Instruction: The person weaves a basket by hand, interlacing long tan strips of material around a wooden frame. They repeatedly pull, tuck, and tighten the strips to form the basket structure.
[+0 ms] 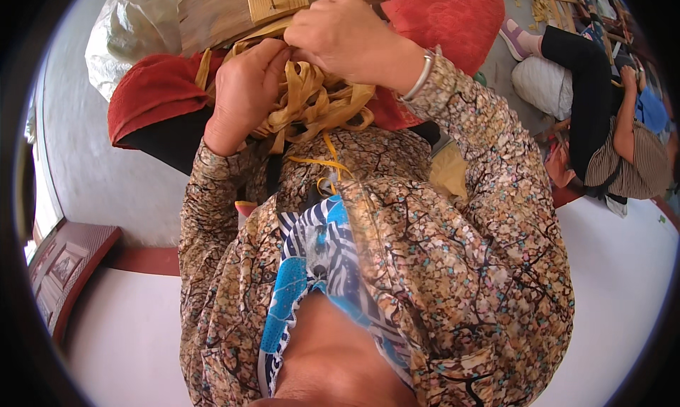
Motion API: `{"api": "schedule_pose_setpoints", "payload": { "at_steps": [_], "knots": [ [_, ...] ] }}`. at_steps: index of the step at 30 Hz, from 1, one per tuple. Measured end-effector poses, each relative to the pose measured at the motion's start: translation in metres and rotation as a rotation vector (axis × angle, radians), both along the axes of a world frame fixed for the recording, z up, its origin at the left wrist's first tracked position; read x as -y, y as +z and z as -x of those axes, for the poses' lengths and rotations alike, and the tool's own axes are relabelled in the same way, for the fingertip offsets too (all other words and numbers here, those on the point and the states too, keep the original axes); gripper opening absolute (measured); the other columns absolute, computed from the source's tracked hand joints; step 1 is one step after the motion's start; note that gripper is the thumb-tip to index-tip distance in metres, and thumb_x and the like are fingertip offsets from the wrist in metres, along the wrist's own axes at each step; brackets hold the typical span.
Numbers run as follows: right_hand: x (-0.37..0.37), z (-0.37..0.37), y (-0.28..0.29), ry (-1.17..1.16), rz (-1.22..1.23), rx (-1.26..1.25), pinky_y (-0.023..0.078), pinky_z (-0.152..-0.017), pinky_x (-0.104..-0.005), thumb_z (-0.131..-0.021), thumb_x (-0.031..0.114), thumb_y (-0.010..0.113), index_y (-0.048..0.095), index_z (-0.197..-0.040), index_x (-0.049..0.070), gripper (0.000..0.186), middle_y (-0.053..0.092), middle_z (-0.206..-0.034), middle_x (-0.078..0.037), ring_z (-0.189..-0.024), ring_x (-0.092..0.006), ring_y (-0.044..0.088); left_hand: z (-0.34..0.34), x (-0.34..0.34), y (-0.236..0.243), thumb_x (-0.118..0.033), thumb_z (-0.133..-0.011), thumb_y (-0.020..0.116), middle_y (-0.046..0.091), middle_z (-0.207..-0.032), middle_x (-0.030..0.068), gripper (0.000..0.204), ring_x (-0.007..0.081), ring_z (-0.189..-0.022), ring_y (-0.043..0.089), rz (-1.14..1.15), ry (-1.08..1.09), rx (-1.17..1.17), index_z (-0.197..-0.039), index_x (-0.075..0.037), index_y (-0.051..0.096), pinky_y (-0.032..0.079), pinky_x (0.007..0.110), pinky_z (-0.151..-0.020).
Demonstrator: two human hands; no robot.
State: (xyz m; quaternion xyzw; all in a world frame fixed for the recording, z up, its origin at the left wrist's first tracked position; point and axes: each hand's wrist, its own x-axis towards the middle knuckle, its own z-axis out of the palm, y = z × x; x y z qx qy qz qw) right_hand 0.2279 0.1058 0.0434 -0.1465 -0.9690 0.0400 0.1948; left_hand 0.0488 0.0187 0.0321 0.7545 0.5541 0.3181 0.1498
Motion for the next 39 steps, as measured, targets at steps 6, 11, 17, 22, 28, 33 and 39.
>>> {"api": "schedule_pose_setpoints", "payload": {
  "at_steps": [6, 11, 17, 22, 28, 33, 39],
  "knots": [
    [-0.011, -0.013, 0.017, -0.008, 0.408, 0.217, 0.046, -0.072, -0.0381, -0.088, 0.019, 0.060, 0.060, -0.095, 0.007, 0.014, 0.059, -0.082, -0.012, -0.079, -0.0294, 0.059, 0.029, 0.000, 0.011, -0.018, -0.098, 0.052, 0.060, -0.079, 0.0005, 0.024, 0.0064, -0.076, 0.051, 0.625, -0.134, 0.500, -0.096, 0.004, 0.061, 0.044, 0.025, -0.068],
    [-0.009, -0.012, 0.018, -0.078, 1.137, 0.008, 0.045, -0.061, -0.0238, -0.096, 0.018, 0.057, 0.063, -0.102, 0.003, 0.017, 0.061, -0.076, -0.001, -0.065, -0.0080, 0.055, 0.034, 0.005, 0.006, -0.020, -0.100, 0.050, 0.061, -0.084, -0.0003, 0.025, 0.0065, -0.079, 0.052, 0.665, -0.162, 0.589, -0.098, 0.003, 0.060, 0.043, 0.022, -0.071],
    [0.000, 0.004, -0.001, -0.210, 1.054, -0.256, 0.045, -0.061, -0.0210, -0.097, 0.019, 0.056, 0.061, -0.116, 0.005, 0.024, 0.059, -0.081, 0.004, -0.066, -0.0044, 0.051, 0.045, 0.027, 0.006, -0.021, -0.100, 0.050, 0.046, -0.068, -0.0047, 0.024, 0.0030, -0.063, 0.040, 0.743, -0.027, 0.865, -0.089, -0.002, 0.060, 0.033, 0.020, -0.055],
    [0.026, 0.021, -0.003, -0.298, 0.468, -0.342, 0.053, -0.071, -0.0339, -0.087, 0.015, 0.064, 0.055, -0.125, 0.012, 0.040, 0.065, -0.094, -0.012, -0.084, -0.0273, 0.065, 0.045, 0.031, -0.011, -0.029, -0.103, 0.040, 0.034, -0.058, -0.0057, 0.027, 0.0052, -0.044, 0.024, 0.835, 0.261, 1.525, -0.095, -0.007, 0.053, 0.021, 0.022, -0.042],
    [0.073, 0.050, -0.022, 0.149, 0.565, -0.284, 0.049, -0.060, -0.0357, -0.082, 0.008, 0.065, 0.060, -0.118, 0.014, 0.037, 0.060, -0.077, -0.008, -0.069, -0.0263, 0.062, 0.044, 0.013, -0.029, -0.028, -0.103, 0.038, 0.033, -0.062, -0.0056, 0.024, 0.0064, -0.047, 0.022, 0.783, 0.097, 2.072, -0.096, -0.009, 0.050, 0.022, 0.022, -0.044],
    [0.074, 0.064, -0.031, 0.028, 0.881, -0.531, 0.051, -0.068, -0.0290, -0.086, 0.004, 0.064, 0.065, -0.106, 0.004, 0.020, 0.066, -0.088, -0.013, -0.080, -0.0243, 0.066, 0.032, 0.006, -0.021, -0.025, -0.102, 0.043, 0.042, -0.068, -0.0030, 0.021, 0.0074, -0.053, 0.033, 0.721, 0.408, 2.000, -0.101, -0.006, 0.052, 0.027, 0.022, -0.045],
    [0.057, 0.051, -0.009, -0.134, 0.653, -0.379, 0.045, -0.090, -0.0351, -0.082, 0.010, 0.068, 0.067, -0.097, 0.010, 0.015, 0.067, -0.101, -0.005, -0.100, -0.0231, 0.061, 0.038, 0.016, -0.033, -0.011, -0.095, 0.050, 0.056, -0.076, 0.0037, 0.014, 0.0150, -0.071, 0.056, 0.457, 0.384, 0.946, -0.098, -0.003, 0.061, 0.045, 0.029, -0.060]
  ]
}}
